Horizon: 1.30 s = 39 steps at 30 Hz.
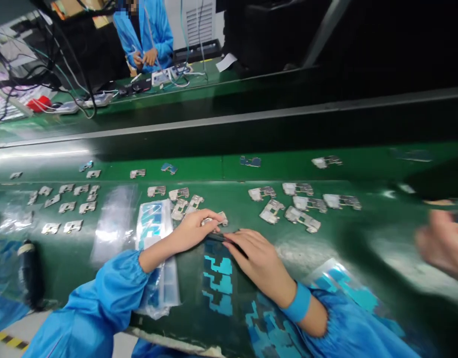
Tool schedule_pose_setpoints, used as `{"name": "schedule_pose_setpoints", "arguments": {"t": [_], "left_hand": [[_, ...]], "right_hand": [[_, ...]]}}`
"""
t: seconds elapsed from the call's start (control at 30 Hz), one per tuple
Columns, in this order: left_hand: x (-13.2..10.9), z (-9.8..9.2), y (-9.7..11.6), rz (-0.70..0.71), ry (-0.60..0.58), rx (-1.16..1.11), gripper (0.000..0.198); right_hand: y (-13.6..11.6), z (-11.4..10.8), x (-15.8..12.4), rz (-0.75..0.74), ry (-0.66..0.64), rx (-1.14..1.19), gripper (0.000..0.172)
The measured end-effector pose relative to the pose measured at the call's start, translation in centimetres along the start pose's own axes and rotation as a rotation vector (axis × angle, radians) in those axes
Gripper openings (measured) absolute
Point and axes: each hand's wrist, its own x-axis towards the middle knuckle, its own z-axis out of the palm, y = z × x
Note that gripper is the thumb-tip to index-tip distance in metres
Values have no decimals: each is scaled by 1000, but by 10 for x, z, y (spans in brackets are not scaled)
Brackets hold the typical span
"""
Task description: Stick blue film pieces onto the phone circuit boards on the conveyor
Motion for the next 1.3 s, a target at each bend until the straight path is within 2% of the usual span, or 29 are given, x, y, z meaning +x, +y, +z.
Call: {"name": "schedule_pose_setpoints", "arguments": {"t": [0.13, 0.27, 0.47, 0.63, 0.77, 0.9, 1.03, 1.1, 1.2, 1.3], "left_hand": [[-4, -8, 8, 128, -37, 21, 24], [0, -13, -4, 208, 39, 209, 18], [-2, -16, -15, 341, 177, 436, 30], [0, -18, -27, 521, 252, 626, 28], [3, -19, -31, 660, 239, 765, 30], [5, -23, -41, 704, 183, 903, 33], [6, -27, -51, 729, 126, 1003, 37], [5, -28, -49, 742, 93, 1017, 41], [2, -27, -42, 723, 56, 982, 43], [-1, -25, -35, 638, 91, 885, 35]], "right_hand": [[-8, -1, 3, 21, 42, -86, 12], [-3, 1, 8, 39, 89, -157, 9], [-7, -2, 4, -48, 191, -149, 16], [-6, -2, 2, -94, 189, -182, 14], [-4, -1, 2, -96, 174, -190, 13], [-7, -1, 1, -75, 181, -191, 8], [-12, -3, 3, -123, 164, -185, 10], [-15, -6, 5, -72, 182, 8, 10], [-19, -14, 11, 108, 230, 469, 9], [-20, -22, 17, 291, 263, 712, 13]]}}
